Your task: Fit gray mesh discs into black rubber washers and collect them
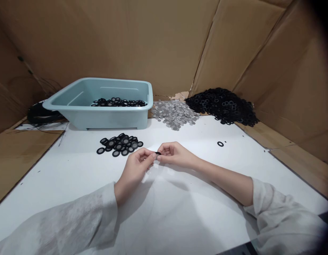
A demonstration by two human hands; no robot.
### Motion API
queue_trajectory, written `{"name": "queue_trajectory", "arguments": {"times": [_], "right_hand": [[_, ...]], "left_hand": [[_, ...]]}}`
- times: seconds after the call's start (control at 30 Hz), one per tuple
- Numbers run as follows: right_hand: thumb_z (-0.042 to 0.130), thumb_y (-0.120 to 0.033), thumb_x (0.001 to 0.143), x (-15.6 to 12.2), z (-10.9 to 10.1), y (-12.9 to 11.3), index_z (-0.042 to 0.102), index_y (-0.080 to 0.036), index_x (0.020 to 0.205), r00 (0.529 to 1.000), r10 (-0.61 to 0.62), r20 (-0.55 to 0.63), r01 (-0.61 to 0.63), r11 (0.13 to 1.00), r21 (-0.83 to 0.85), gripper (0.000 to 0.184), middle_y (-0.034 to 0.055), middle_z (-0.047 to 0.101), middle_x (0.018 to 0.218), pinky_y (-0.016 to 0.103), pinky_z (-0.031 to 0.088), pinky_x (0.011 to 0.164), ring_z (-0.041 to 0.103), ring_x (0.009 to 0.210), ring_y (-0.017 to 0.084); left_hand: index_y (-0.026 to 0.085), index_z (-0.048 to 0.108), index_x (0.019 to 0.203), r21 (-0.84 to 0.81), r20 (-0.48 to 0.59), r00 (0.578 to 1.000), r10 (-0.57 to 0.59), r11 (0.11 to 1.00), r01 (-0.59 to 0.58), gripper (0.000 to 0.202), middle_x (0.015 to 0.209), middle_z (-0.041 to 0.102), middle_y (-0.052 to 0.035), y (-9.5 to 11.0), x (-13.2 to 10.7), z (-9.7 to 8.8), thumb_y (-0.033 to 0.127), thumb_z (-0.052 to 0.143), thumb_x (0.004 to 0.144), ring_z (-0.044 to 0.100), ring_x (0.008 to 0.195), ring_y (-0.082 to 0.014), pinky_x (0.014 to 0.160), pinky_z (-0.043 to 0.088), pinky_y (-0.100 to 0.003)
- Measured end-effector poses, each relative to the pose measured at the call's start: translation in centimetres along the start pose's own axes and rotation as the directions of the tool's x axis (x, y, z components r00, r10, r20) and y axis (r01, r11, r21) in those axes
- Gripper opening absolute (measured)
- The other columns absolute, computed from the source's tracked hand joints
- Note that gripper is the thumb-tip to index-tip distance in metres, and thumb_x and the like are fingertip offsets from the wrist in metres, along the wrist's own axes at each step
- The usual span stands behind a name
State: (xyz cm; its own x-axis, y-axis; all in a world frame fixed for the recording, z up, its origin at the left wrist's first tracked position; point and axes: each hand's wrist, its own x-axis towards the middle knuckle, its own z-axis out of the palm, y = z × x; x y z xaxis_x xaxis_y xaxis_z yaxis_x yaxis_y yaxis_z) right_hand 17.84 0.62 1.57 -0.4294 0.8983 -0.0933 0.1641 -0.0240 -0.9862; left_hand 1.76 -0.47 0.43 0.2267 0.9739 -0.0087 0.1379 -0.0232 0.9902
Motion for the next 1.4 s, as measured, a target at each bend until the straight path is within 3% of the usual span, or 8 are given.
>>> {"name": "queue_trajectory", "arguments": {"times": [0.13, 0.4, 0.73, 0.97, 1.2, 1.3, 1.4], "right_hand": [[0.067, -0.040, 0.064, -0.1, -0.1, -0.5, 0.054, -0.013, 0.069, 0.996, 0.075, 0.056, -0.076, 0.997, 0.029, 0.031, -0.0034, 0.053, 0.052, 0.018, 0.036, 0.044, 0.046, 0.046, 0.006], [0.069, -0.041, 0.061, 0.4, -0.6, 0.5, 0.054, -0.013, 0.069, 0.989, 0.091, 0.115, -0.097, 0.994, 0.044, 0.033, -0.0020, 0.057, 0.055, 0.019, 0.042, 0.047, 0.053, 0.048, 0.007], [0.069, -0.035, 0.064, 0.1, -1.1, -0.2, 0.056, -0.014, 0.069, 0.999, 0.019, 0.033, -0.020, 0.999, 0.031, 0.026, -0.0019, 0.058, 0.053, 0.020, 0.042, 0.048, 0.055, 0.047, 0.009], [0.071, -0.036, 0.062, 0.2, -0.6, 0.2, 0.057, -0.012, 0.064, 0.999, 0.047, -0.017, -0.044, 0.983, 0.180, 0.028, -0.0010, 0.059, 0.052, 0.021, 0.043, 0.048, 0.054, 0.044, 0.008], [0.077, -0.037, 0.053, 0.1, 0.0, 0.7, 0.058, -0.010, 0.066, 0.978, 0.187, 0.093, -0.203, 0.957, 0.207, 0.035, 0.0001, 0.060, 0.052, 0.022, 0.045, 0.048, 0.053, 0.044, 0.008], [0.074, -0.039, 0.055, 0.0, 0.0, 0.5, 0.057, -0.012, 0.074, 0.981, 0.165, 0.099, -0.183, 0.958, 0.219, 0.037, -0.0007, 0.060, 0.054, 0.023, 0.045, 0.047, 0.052, 0.043, 0.008], [0.067, -0.042, 0.064, 0.0, 0.1, 0.4, 0.055, -0.012, 0.069, 0.988, 0.130, 0.085, -0.142, 0.977, 0.157, 0.033, -0.0009, 0.057, 0.054, 0.021, 0.042, 0.045, 0.049, 0.044, 0.007]], "left_hand": [[0.015, 0.057, 0.068, -0.029, 0.016, 0.999, -0.029, 0.999, 0.029, 0.016, 0.055, 0.049, 0.0021, 0.2, 0.0, 0.1, 0.029, 0.055, 0.074, 0.044, 0.052, -0.0096, 0.050, 0.035, -0.021], [0.016, 0.053, 0.064, -0.053, 0.032, 0.999, -0.023, 0.998, 0.025, 0.018, 0.055, 0.047, 0.0020, 0.2, -0.1, 0.2, 0.029, 0.053, 0.075, 0.043, 0.054, -0.0105, 0.053, 0.035, -0.022], [0.016, 0.049, 0.067, 0.030, 0.015, 0.999, 0.033, 0.999, -0.033, 0.019, 0.059, 0.049, 0.0034, 0.5, -0.5, -0.1, 0.032, 0.054, 0.077, 0.045, 0.055, -0.0091, 0.053, 0.034, -0.020], [0.017, 0.046, 0.066, 0.038, 0.084, 0.994, 0.067, 0.997, -0.070, 0.024, 0.058, 0.045, 0.0034, 0.0, -0.1, -0.2, 0.036, 0.049, 0.081, 0.042, 0.055, -0.0096, 0.053, 0.034, -0.021], [0.018, 0.040, 0.060, 0.216, 0.074, 0.990, 0.123, 0.967, -0.136, 0.032, 0.056, 0.037, 0.0045, -0.3, 0.0, -0.3, 0.038, 0.040, 0.086, 0.034, 0.052, -0.0100, 0.050, 0.027, -0.022], [0.018, 0.039, 0.060, 0.267, 0.107, 0.986, 0.126, 0.952, -0.150, 0.032, 0.057, 0.037, 0.0044, -0.1, 0.0, -0.3, 0.036, 0.040, 0.086, 0.035, 0.054, -0.0104, 0.051, 0.028, -0.022], [0.018, 0.038, 0.060, 0.288, 0.123, 0.986, 0.115, 0.946, -0.147, 0.032, 0.056, 0.037, 0.0044, 0.0, 0.1, -0.2, 0.036, 0.039, 0.086, 0.034, 0.054, -0.0104, 0.051, 0.027, -0.022]]}}
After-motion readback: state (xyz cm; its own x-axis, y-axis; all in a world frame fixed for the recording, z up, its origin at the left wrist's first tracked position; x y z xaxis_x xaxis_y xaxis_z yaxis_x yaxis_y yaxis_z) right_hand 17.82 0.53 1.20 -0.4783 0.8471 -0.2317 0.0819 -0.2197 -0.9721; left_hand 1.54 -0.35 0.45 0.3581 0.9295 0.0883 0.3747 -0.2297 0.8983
